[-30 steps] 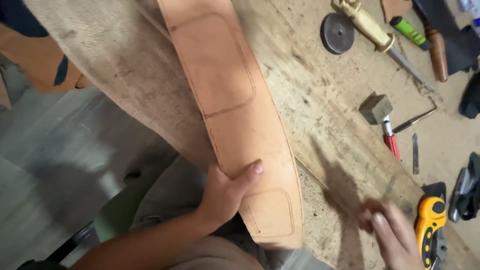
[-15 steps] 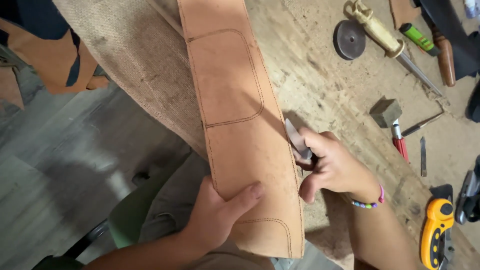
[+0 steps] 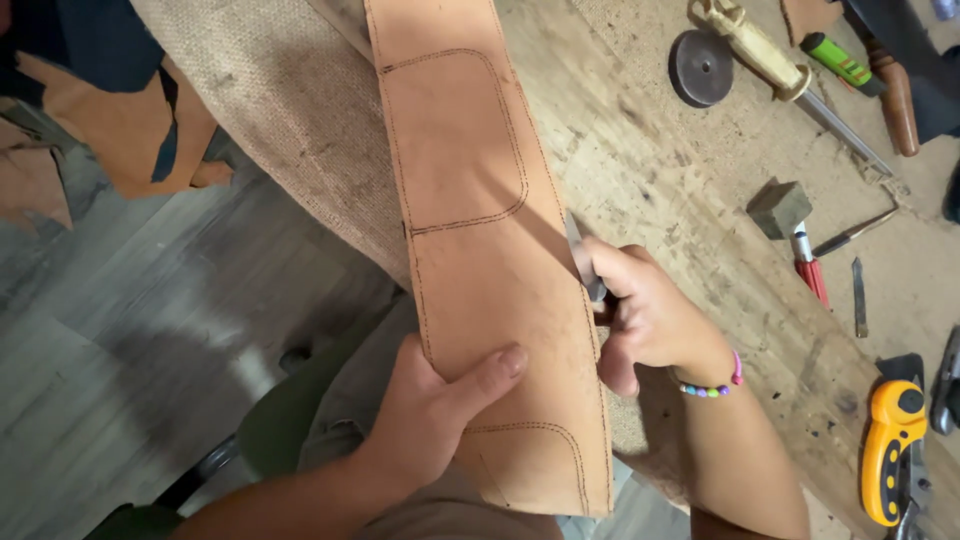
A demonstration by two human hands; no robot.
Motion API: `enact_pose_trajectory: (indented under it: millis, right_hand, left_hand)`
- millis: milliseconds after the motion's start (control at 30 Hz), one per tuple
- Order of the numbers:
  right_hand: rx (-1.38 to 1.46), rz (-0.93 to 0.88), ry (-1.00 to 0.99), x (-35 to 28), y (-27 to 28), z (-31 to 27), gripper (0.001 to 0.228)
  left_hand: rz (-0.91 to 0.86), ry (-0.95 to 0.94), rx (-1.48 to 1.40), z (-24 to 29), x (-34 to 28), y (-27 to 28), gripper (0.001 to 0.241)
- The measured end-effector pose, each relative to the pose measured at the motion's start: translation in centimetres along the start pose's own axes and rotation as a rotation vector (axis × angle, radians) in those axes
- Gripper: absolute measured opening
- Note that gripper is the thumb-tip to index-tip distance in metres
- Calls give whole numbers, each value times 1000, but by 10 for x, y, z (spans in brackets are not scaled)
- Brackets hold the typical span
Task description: Shaping and trimming a leather strap using a file, knife, and scissors on a workbench
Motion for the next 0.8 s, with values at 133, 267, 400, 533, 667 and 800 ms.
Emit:
enact_pose_trajectory:
  millis: [133,267,400,533,667,800]
  right_hand:
    - [-3,6,41,1,-6,-5,78]
    - [15,20,-2,-4,-11,7,66]
    - [16,29,42,-4,-13,7,93]
    - [-18,40,48,-3,-14,4,92]
    - [-37,41,55,-5,-15,5,88]
    - [-21,46,0,-8,-14,12,74]
  left_hand:
    - [-18,-27,-47,-1,-1,-1,37]
    - [-42,-82,-19,-2,0,-1,36]
    - [-51,-79,-33,-5,1,-1,31]
    - [-35,-100,4,-3,2,1,32]
    - [0,-60,49,-2,1,3,34]
    - [-53,-95,19,-1,3,-1,38]
Point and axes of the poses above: each hand's wrist, its own x-axis towards the middle knuckle, its own y-axis out of the back of the hand, z = x × y, the point moved 9 cm from there along x, towards the middle knuckle, and after that the axes turned 13 degrees about -z, right-handed, at the moved point
